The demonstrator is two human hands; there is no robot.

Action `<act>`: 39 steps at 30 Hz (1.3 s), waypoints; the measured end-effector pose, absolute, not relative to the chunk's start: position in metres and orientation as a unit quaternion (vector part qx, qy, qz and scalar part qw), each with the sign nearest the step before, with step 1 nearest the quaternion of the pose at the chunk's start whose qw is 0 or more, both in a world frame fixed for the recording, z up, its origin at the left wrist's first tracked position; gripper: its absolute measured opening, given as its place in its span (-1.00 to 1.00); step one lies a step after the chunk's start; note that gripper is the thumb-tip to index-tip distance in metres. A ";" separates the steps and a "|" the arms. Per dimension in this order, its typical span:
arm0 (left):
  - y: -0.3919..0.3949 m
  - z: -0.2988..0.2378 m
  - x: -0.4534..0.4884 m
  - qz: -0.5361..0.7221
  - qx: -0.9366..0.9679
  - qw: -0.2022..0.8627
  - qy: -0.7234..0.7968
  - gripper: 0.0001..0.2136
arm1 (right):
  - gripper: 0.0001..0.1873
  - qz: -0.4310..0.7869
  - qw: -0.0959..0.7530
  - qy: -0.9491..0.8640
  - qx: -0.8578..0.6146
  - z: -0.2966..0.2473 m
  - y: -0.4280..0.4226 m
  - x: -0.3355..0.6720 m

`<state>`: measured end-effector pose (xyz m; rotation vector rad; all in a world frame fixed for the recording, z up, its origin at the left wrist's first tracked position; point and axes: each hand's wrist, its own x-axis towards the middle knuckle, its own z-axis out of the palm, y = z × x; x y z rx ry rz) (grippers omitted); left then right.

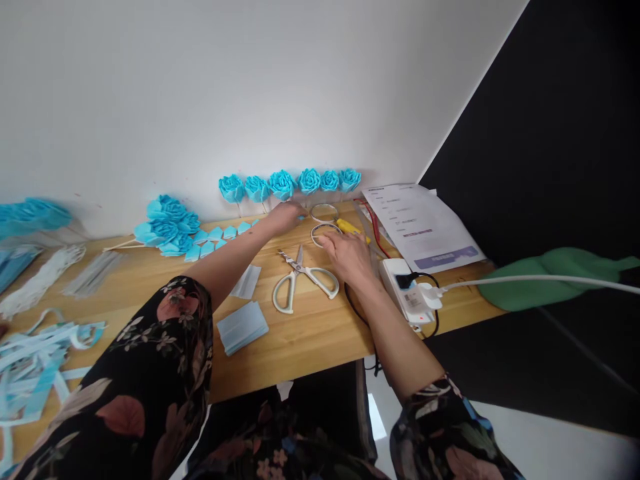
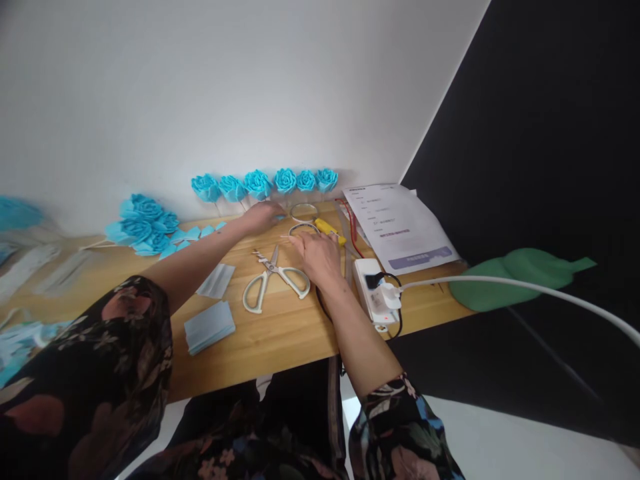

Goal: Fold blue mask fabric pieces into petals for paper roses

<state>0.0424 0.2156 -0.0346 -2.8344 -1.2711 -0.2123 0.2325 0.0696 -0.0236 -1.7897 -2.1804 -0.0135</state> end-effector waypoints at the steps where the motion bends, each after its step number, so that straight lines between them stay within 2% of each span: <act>1: 0.217 -0.033 0.044 -0.059 -0.909 0.015 -0.412 -0.62 | -0.47 -0.005 0.158 -0.762 -0.628 -0.023 0.070 0.232; 11: 0.215 -0.031 0.044 -0.037 -0.888 0.023 -0.458 -0.65 | -0.46 0.000 0.173 -0.764 -0.622 -0.022 0.068 0.232; 19: 0.210 -0.025 0.010 -0.060 -0.922 -0.033 -0.381 -0.48 | -0.43 0.003 0.172 -0.766 -0.620 -0.023 0.069 0.233; 27: 0.203 -0.036 0.015 -0.107 -0.917 -0.039 -0.382 -0.55 | -0.48 0.010 0.174 -0.764 -0.621 -0.022 0.068 0.233; 39: 0.204 -0.036 0.016 -0.079 -0.914 -0.035 -0.395 -0.62 | -0.47 0.012 0.169 -0.772 -0.612 -0.020 0.069 0.233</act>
